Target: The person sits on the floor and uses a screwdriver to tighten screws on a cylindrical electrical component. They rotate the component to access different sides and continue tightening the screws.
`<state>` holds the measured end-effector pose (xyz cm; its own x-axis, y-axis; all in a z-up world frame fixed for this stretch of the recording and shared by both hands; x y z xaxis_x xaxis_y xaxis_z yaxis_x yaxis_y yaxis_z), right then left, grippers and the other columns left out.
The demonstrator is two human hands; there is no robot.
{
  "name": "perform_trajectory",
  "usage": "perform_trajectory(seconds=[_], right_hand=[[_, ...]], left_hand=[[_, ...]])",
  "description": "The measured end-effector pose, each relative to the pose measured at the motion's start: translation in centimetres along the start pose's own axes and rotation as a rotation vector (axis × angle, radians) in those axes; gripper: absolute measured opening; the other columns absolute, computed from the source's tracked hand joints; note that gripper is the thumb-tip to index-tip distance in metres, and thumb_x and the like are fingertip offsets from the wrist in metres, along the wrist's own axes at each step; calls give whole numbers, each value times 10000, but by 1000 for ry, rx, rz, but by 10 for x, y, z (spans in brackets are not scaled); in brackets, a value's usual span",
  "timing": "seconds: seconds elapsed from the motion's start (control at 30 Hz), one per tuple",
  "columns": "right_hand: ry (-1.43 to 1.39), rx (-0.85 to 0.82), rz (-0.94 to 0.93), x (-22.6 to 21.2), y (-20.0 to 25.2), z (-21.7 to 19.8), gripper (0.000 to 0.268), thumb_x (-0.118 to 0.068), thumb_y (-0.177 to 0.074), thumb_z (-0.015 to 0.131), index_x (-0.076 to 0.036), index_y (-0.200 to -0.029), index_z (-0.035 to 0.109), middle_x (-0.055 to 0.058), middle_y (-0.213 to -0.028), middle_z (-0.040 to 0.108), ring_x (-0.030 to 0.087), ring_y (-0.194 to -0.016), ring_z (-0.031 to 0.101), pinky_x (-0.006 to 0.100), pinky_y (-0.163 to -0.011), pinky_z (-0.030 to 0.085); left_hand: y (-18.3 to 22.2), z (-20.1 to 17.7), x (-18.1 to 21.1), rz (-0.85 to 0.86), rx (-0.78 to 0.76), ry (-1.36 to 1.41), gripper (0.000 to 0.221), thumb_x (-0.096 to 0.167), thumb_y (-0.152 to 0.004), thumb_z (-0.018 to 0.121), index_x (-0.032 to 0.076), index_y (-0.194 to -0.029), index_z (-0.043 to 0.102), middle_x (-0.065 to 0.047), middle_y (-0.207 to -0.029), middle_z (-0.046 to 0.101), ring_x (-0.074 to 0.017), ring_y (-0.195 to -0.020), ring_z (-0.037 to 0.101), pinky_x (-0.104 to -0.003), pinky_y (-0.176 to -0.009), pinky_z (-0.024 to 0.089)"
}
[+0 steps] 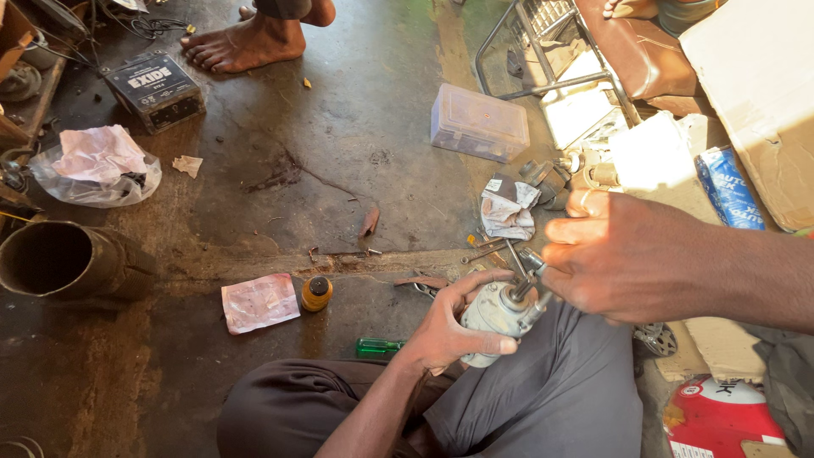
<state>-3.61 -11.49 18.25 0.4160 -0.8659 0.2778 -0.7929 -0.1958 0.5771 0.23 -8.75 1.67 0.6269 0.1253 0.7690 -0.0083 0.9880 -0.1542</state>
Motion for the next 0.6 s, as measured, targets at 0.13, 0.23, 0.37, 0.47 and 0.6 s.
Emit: perform_trajectory(seconds=[0.13,0.23,0.37,0.47,0.6], right_hand=[[-25,-448,134,10,6,34,455,-297,-811,689,-21,-1164,610,56,-913,639,230,-868,648,404,-602,568],[1,-81,23,3,0,-2,463,-241,-681,697,-16,-1084,658,85,-933,689,243,-840,685,370,-447,546],[-95,-169,29,0,3,5,187,-217,-895,676,-37,-945,663,50,-822,652,232,-922,675,434,-538,548],[-17,-243,58,3,1,12,348,-182,-773,708,-12,-1074,671,81,-859,664,282,-958,682,458,-490,554],[-126,-394,156,9,6,24,364,-278,-793,718,-69,-1085,656,40,-874,645,275,-853,698,435,-607,558]], left_hand=[[0,3,2,33,-20,-58,885,159,-657,912,28,-1455,551,-83,-1280,696,-154,-1172,651,-332,-1047,508],[0,2,1,33,-4,-90,813,201,-696,906,14,-1429,608,-73,-1259,698,-156,-1160,650,-323,-1044,502],[-1,2,-3,-4,1,-74,807,228,-679,906,27,-1405,616,-57,-1231,702,-146,-1136,650,-322,-1024,508],[2,3,-1,25,-12,-100,792,225,-692,906,18,-1403,626,-56,-1247,700,-142,-1149,650,-317,-1040,501],[0,5,-1,25,-25,-88,794,220,-694,901,28,-1410,617,-66,-1226,710,-140,-1132,656,-313,-1034,507]])
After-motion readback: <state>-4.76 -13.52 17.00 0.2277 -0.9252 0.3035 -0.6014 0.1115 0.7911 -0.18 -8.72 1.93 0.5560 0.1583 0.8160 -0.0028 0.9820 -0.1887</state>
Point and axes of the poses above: each hand's wrist, its own y-axis away from the middle knuckle, its own z-axis out of the palm, x = y × z, the point moved 9 cm from there along -y, towards the middle knuckle
